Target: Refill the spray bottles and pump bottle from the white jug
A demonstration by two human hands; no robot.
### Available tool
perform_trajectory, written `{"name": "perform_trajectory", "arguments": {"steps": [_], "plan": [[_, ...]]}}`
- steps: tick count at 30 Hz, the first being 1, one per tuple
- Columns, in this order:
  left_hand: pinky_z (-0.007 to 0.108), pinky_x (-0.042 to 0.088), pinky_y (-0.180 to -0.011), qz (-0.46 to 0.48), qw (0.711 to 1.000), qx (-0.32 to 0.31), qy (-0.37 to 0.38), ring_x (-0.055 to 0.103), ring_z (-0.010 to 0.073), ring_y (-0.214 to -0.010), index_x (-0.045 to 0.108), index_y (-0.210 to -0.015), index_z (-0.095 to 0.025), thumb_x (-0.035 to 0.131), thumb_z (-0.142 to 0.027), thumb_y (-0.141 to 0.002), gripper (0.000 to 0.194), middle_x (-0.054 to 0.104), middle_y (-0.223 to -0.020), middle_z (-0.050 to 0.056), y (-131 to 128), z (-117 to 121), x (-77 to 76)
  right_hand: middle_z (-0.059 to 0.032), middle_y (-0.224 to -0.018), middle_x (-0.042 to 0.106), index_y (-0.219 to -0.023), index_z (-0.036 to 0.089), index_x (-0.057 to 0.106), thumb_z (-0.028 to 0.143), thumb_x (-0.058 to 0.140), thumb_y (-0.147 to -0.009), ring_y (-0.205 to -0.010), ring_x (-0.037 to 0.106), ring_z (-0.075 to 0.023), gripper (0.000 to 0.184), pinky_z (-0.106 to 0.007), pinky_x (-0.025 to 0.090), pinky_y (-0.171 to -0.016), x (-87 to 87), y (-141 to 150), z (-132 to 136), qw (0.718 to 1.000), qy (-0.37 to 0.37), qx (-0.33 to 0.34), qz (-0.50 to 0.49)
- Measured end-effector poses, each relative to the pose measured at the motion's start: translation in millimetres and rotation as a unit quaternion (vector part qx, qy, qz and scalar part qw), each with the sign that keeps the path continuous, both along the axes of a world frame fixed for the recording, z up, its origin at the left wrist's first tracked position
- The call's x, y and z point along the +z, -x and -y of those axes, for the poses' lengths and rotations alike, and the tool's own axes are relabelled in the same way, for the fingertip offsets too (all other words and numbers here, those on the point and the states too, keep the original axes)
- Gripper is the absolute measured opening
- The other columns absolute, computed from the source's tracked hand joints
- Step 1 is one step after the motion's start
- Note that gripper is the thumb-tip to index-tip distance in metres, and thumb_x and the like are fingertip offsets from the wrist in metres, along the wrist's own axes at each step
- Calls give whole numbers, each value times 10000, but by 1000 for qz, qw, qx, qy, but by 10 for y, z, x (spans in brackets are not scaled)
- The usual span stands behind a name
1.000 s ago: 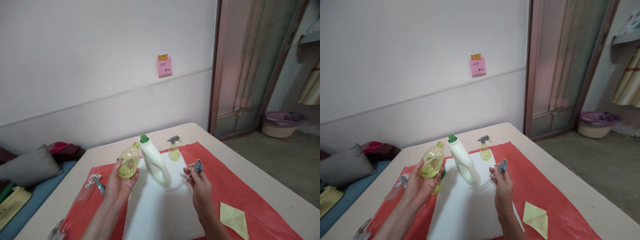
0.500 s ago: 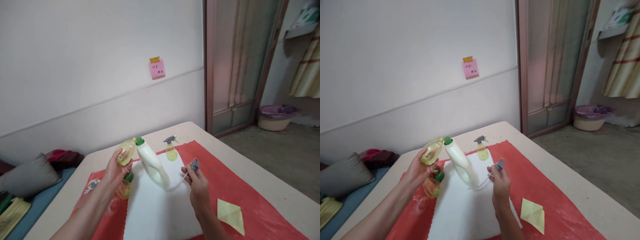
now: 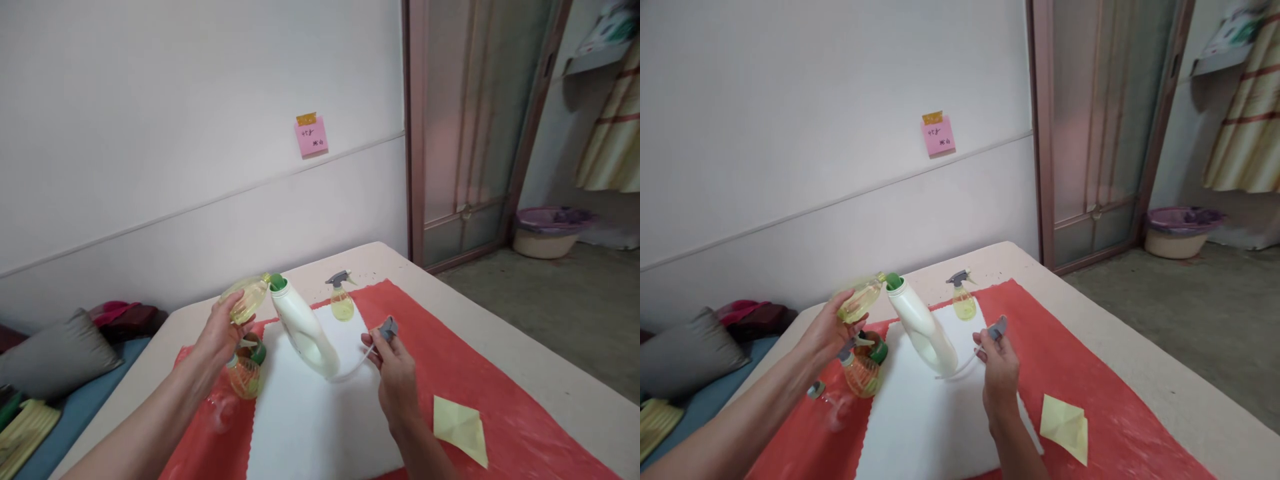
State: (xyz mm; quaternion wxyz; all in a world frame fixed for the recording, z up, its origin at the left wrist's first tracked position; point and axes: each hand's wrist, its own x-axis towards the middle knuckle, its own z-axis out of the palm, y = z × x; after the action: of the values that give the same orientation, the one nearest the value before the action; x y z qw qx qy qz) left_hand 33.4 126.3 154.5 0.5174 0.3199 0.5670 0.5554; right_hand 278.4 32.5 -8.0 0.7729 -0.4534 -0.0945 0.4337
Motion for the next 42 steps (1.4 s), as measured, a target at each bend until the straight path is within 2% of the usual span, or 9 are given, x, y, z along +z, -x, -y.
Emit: {"name": "perform_trajectory", "arguments": {"steps": [6, 16, 26, 33, 42], "plan": [[230, 519, -509, -43, 999, -4, -2, 647, 129, -617, 577, -1121, -203, 773, -314, -755, 430, 654, -880, 25, -5, -18, 30, -106, -1036, 663, -1082, 103, 640, 551, 836, -635, -1055, 630, -282, 662, -283, 545, -747, 9, 5, 10, 1000, -3, 1, -1], [232, 489, -475, -89, 996, -1, -26, 629, 130, -606, 560, -1086, -204, 802, -327, -723, 453, 627, -892, 23, -26, -54, 89, -88, -987, 669, -1071, 125, 638, 564, 823, -655, -1049, 632, -278, 633, -277, 545, -743, 21, 11, 18, 1000, -4, 1, 10], [283, 540, -496, -167, 984, -12, -52, 645, 148, -628, 479, -1003, -246, 836, -401, -678, 507, 582, -977, 30, 18, -115, 113, -85, -1001, 665, -1100, 115, 641, 573, 828, -662, -1050, 631, -263, 660, -267, 545, -746, 13, 11, 28, 1000, -15, 6, 6], [276, 539, -504, -199, 979, -7, -45, 644, 141, -629, 483, -1055, -247, 834, -415, -678, 542, 585, -999, 49, 52, -169, 142, -101, -1000, 668, -1067, 107, 642, 589, 817, -677, -1052, 631, -271, 645, -274, 547, -753, -22, 7, 7, 1000, -8, 7, 14], [272, 531, -522, -211, 977, -9, -45, 642, 145, -652, 484, -1113, -237, 828, -428, -675, 589, 583, -998, 56, 34, -142, 208, -109, -1086, 655, -1139, 111, 626, 567, 805, -721, -1086, 623, -277, 644, -284, 549, -782, 10, 15, 48, 1000, -18, 11, 17]]}}
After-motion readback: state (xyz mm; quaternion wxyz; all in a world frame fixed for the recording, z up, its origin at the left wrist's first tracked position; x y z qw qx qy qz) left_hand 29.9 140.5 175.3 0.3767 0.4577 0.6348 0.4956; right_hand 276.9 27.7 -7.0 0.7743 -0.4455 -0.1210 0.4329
